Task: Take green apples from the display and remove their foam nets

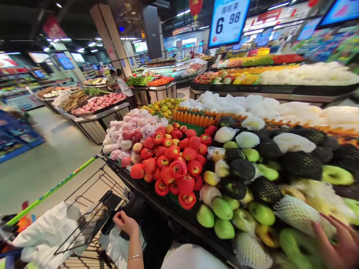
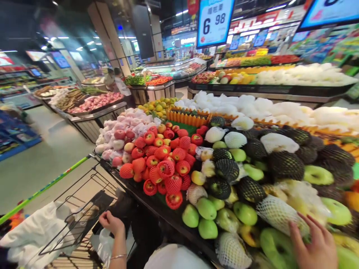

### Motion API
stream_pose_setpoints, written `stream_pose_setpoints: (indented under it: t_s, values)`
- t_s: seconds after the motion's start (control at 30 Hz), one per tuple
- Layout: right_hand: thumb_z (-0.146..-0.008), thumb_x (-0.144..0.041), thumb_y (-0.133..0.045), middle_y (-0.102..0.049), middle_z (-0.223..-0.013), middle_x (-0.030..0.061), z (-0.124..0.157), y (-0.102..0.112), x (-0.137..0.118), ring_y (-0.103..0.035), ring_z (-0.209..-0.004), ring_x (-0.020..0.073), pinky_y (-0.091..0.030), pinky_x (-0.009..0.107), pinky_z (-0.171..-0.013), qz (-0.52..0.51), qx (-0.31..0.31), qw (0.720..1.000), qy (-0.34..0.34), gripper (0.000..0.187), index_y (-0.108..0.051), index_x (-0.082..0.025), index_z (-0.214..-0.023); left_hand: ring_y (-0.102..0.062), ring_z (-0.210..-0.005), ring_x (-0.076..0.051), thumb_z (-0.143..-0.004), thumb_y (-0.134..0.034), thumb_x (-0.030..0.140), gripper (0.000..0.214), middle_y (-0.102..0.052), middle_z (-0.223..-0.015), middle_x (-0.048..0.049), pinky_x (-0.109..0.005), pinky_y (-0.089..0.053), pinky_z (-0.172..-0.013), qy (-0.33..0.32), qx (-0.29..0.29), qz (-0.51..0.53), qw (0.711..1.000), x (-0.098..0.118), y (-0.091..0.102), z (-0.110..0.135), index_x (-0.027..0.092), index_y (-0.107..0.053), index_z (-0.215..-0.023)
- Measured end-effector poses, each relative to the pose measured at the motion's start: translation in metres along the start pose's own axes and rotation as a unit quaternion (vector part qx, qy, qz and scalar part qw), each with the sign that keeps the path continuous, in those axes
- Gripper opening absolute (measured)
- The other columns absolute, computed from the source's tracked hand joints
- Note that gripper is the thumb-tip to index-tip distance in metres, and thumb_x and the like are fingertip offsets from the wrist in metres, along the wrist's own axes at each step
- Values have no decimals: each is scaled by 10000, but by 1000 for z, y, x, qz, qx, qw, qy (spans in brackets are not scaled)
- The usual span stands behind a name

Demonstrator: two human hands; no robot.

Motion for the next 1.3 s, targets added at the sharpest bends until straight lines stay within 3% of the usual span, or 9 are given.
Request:
stream_pose_setpoints:
  t_s: [0.13, 0.2, 0.3, 0.43, 0.53, 0.87, 1.0, 1.13, 1.3]
  values:
    - [-903, -468, -499, -692, -1000, 200, 21, 24, -13, -650, -999, 377, -520, 527, -858, 4, 112, 994, 7, 416, -699, -123, -1023, -488, -827, -172, -735, -508, 394, 200, -448, -828, 25, -359, -434, -863, -54, -64, 122, 989, 83, -53, 20, 221, -455, -821]
    - [-887, -302, -547, -697, -992, 162, 34, 40, -34, -657, -998, 340, -507, 504, -899, -37, 133, 990, 16, 228, -695, -159, -983, -496, -799, -155, -716, -616, 385, 247, -490, -846, 22, -309, -441, -808, -65, -174, 200, 962, 125, -78, 57, 206, -514, -851]
    - [-876, -193, -532, -699, -985, 111, 47, 44, -76, -679, -920, 275, -543, 427, -838, -136, 23, 989, 53, 181, -680, -194, -980, -540, -801, -146, -763, -672, 347, 247, -538, -886, 0, -257, -446, -741, -40, -399, 292, 868, 172, -103, 141, 200, -571, -934]
    - [-905, -203, -514, -690, -1130, 74, 57, 34, -128, -672, -1022, 229, -568, 328, -846, -228, -113, 966, 41, 270, -633, -230, -1145, -579, -819, -166, -721, -753, 386, 334, -569, -921, -30, -265, -476, -713, -84, -657, 337, 669, 203, -97, 250, 213, -603, -965]
    - [-913, -270, -542, -668, -1228, 74, 63, 20, -154, -641, -1128, 225, -551, 307, -929, -289, -165, 943, 25, 383, -547, -232, -1294, -585, -831, -176, -726, -766, 392, 311, -582, -883, -34, -285, -478, -742, -104, -752, 325, 563, 207, -88, 290, 209, -584, -898]
    - [-862, -338, -635, -743, -969, 38, 74, -3, -146, -724, -855, 196, -600, 255, -779, -324, -130, 937, -28, 226, -688, -232, -1054, -524, -808, -195, -718, -729, 538, 387, -544, -828, -33, -302, -408, -741, -153, -704, 161, 675, 216, -93, 288, 180, -584, -717]
    - [-869, -304, -627, -718, -1010, 34, 73, -8, -151, -699, -909, 192, -586, 267, -795, -319, -141, 937, -5, 233, -675, -259, -1092, -510, -731, -172, -742, -711, 320, 226, -534, -726, -4, -281, -394, -694, -154, -700, 108, 689, 203, -88, 291, 182, -542, -685]
    - [-874, -387, -591, -660, -1092, 82, 78, -14, -133, -653, -962, 224, -560, 342, -831, -299, -81, 943, -120, 303, -644, -218, -1119, -530, -727, -167, -747, -677, 296, 165, -569, -727, -7, -283, -408, -707, -104, -713, 94, 688, 187, -92, 293, 176, -564, -736]
    - [-848, -469, -592, -694, -859, 56, 89, -33, -112, -666, -710, 185, -575, 279, -656, -387, -117, 879, -253, 313, -672, -187, -957, -509, -697, -143, -775, -650, 367, 212, -563, -724, 3, -263, -422, -678, 4, -735, 128, 665, 176, -93, 296, 168, -576, -782]
Point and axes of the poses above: each hand's wrist, its own z-axis away from the middle knuckle, its own y-axis out of the back of the hand, x = y × z, the point moved 7 cm from there along -z, towards the middle knuckle
